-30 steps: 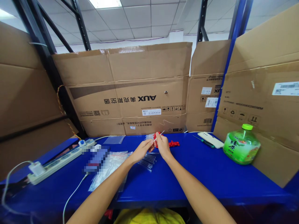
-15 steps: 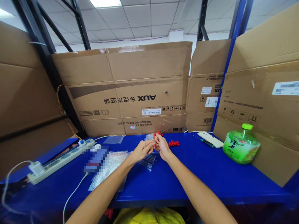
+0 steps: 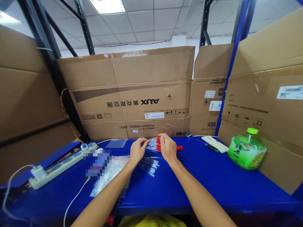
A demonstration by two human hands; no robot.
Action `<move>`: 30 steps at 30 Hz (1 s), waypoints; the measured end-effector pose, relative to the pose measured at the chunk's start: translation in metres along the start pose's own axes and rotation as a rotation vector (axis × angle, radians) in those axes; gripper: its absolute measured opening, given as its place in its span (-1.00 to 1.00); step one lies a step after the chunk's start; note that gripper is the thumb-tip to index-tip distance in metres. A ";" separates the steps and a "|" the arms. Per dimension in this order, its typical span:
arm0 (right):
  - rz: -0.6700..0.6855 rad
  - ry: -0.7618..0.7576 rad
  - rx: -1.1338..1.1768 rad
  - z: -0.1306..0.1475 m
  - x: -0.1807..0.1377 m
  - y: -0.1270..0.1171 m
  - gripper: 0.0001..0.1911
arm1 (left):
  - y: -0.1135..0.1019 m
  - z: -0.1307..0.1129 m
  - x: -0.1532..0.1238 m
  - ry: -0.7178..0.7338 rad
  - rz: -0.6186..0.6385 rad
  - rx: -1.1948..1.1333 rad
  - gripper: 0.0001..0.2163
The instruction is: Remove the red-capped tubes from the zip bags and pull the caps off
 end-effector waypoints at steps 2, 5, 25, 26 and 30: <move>0.149 0.021 -0.077 -0.002 0.002 0.005 -0.59 | 0.001 0.004 0.001 -0.009 -0.102 -0.033 -0.78; 0.378 0.074 -0.205 -0.004 0.001 0.014 -0.70 | 0.003 0.010 0.004 -0.039 -0.183 -0.087 -0.80; 0.739 -0.035 -0.150 -0.007 -0.010 0.028 -0.83 | 0.021 0.030 0.010 -0.230 -0.108 -0.432 -0.89; 0.745 -0.031 -0.161 -0.007 -0.010 0.028 -0.84 | 0.022 0.030 0.010 -0.231 -0.098 -0.427 -0.89; 0.752 -0.004 -0.213 -0.006 -0.009 0.028 -0.89 | 0.022 0.028 0.009 -0.248 -0.049 -0.376 -0.93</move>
Point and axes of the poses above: each hand's wrist, its own x-axis towards the middle knuckle, its own y-axis out of the palm, z = x × y, the point moved 1 cm from there along x, towards the middle knuckle, and after that the axes turned 10 degrees about z, right-handed, at the moved point
